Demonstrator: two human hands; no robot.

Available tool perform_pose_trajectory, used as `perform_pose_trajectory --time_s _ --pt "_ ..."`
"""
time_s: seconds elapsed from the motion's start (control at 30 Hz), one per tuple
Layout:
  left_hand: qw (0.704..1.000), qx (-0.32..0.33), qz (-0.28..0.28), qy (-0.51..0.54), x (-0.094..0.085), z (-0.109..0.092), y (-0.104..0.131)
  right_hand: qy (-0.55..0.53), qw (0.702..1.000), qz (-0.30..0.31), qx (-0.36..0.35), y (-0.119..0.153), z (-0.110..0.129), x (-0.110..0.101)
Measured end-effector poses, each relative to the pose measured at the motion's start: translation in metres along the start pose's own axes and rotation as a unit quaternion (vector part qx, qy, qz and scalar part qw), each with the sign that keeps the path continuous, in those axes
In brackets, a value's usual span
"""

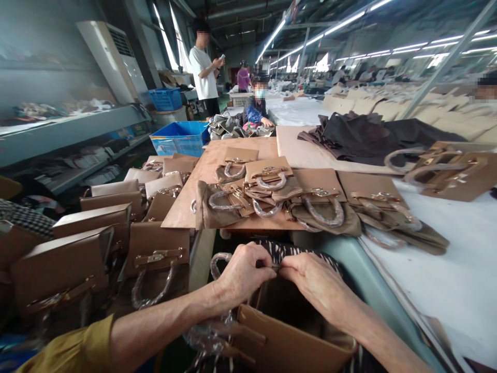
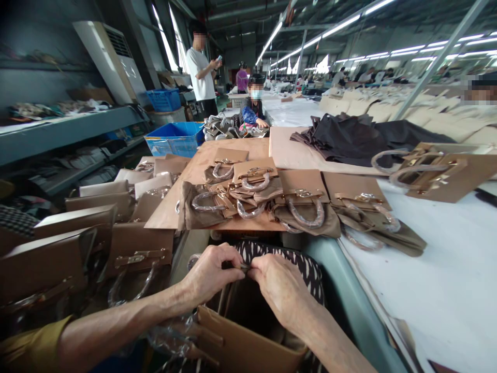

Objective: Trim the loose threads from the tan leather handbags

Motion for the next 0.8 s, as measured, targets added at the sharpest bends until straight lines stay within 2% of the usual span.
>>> perform_pose_trajectory --time_s 0.2,0.4,0.47,0.57,0.8 --pt "0.999 -0.017 0.001 0.047 -0.003 0.000 0.004 -0.046 0.999 0.014 0.019 0.002 0.004 -0.001" --pt "0.998 -0.036 0.005 0.045 -0.014 -0.008 0.010 -0.022 0.999 0.023 0.032 0.002 0.004 0.001" --pt "0.996 -0.060 0.032 0.066 -0.019 -0.006 0.010 -0.008 0.999 0.021 0.031 0.002 0.004 0.002" --pt "0.986 -0.093 0.106 0.089 -0.024 0.000 0.007 0.000 1.000 0.021 0.022 0.001 0.004 0.003" --pt "0.981 -0.101 0.144 0.079 -0.028 0.001 -0.003 -0.005 1.000 0.025 0.013 0.006 0.008 0.000"
Point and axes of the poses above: each hand's wrist, its own y-axis away from the middle knuckle, its own x-axis out of the palm, z = x × y, the point moved 1 cm from there along -y, towards the middle knuckle, and after that the axes turned 5 degrees about z, right-handed, at the moved point
